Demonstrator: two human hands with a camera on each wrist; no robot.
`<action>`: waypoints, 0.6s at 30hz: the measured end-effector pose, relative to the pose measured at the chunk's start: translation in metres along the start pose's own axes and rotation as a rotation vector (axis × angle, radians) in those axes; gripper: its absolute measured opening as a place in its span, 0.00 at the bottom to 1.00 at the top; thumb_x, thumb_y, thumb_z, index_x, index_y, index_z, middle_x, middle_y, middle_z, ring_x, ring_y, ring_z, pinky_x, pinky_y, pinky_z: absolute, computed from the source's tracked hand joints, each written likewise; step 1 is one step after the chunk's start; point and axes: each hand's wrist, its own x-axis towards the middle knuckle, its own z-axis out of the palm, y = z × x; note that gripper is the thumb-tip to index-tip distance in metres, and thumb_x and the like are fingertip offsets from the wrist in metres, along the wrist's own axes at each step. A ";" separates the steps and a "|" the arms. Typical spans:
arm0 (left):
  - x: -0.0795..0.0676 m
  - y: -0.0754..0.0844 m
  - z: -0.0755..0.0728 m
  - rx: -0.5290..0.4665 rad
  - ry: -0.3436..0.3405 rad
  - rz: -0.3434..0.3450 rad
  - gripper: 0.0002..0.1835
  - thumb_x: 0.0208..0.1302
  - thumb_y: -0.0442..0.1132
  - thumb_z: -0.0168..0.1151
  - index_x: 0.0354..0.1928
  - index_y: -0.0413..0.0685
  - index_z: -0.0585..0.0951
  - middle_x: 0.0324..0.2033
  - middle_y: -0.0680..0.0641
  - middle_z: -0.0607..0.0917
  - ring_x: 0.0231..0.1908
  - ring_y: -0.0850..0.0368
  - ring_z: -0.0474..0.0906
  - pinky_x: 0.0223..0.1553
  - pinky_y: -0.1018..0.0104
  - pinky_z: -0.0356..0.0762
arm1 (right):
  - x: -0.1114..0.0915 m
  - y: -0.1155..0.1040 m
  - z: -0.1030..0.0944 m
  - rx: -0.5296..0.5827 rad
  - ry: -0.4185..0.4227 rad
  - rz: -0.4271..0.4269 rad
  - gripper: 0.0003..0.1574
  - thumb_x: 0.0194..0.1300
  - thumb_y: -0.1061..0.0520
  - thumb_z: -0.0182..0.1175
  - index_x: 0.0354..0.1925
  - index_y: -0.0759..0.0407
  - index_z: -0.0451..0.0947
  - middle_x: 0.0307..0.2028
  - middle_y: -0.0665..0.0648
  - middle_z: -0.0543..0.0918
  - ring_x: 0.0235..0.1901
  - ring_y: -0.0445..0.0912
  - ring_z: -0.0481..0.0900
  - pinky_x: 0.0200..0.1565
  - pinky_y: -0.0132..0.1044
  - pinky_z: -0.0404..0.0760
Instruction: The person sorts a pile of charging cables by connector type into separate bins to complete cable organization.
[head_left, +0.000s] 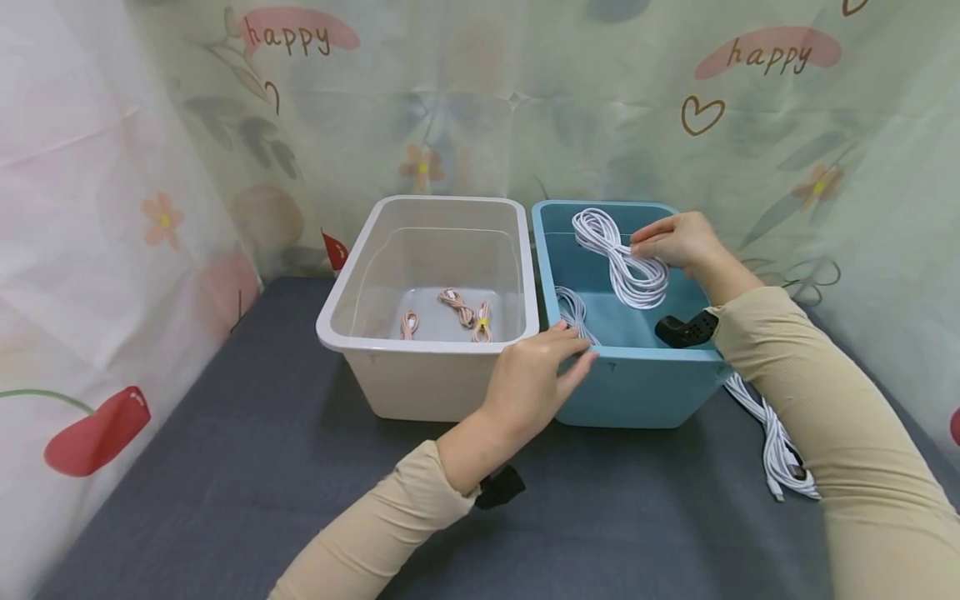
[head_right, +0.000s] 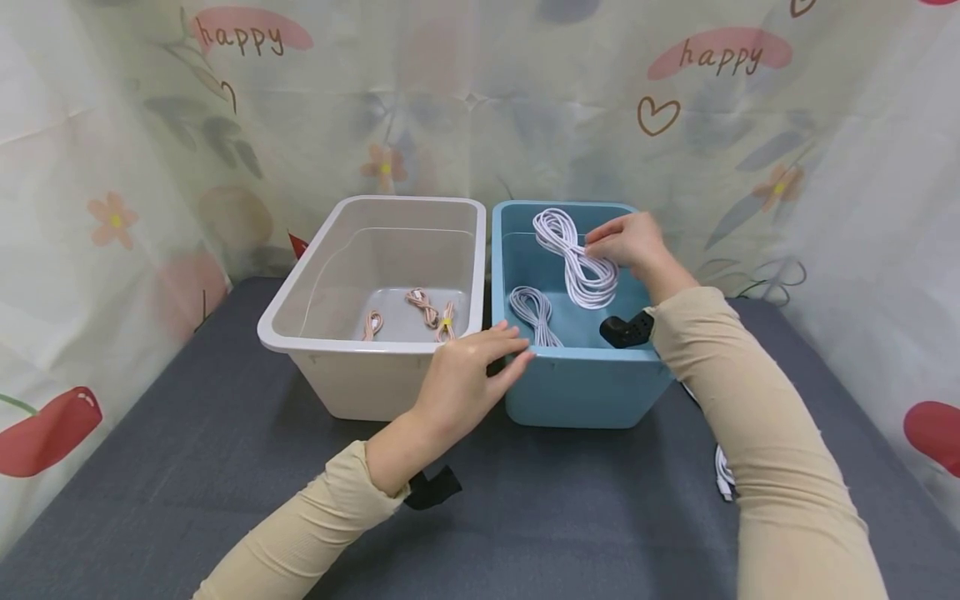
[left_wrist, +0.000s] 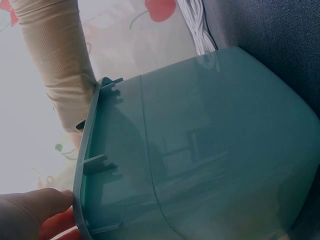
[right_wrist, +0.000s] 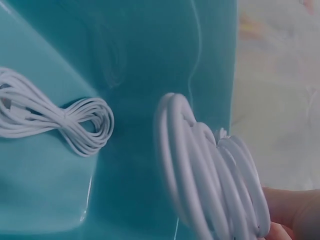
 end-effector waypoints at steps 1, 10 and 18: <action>0.000 0.000 0.000 -0.002 0.001 0.001 0.11 0.59 0.42 0.64 0.42 0.47 0.86 0.42 0.49 0.87 0.50 0.56 0.82 0.50 0.67 0.78 | 0.000 0.000 0.001 -0.008 0.003 -0.001 0.24 0.60 0.54 0.62 0.52 0.65 0.77 0.24 0.40 0.81 0.33 0.38 0.76 0.51 0.49 0.76; -0.001 0.001 0.000 0.001 -0.004 -0.003 0.11 0.60 0.42 0.64 0.42 0.47 0.86 0.43 0.49 0.87 0.50 0.57 0.82 0.50 0.67 0.78 | 0.000 0.000 0.006 -0.031 0.015 0.009 0.22 0.60 0.56 0.63 0.51 0.66 0.78 0.23 0.42 0.81 0.29 0.36 0.76 0.32 0.29 0.75; -0.001 0.000 0.001 -0.001 0.006 0.003 0.11 0.60 0.42 0.64 0.42 0.47 0.86 0.43 0.49 0.87 0.50 0.57 0.82 0.50 0.67 0.78 | 0.002 0.001 0.007 -0.020 0.013 0.040 0.23 0.61 0.54 0.62 0.52 0.65 0.77 0.32 0.50 0.83 0.32 0.38 0.76 0.41 0.37 0.77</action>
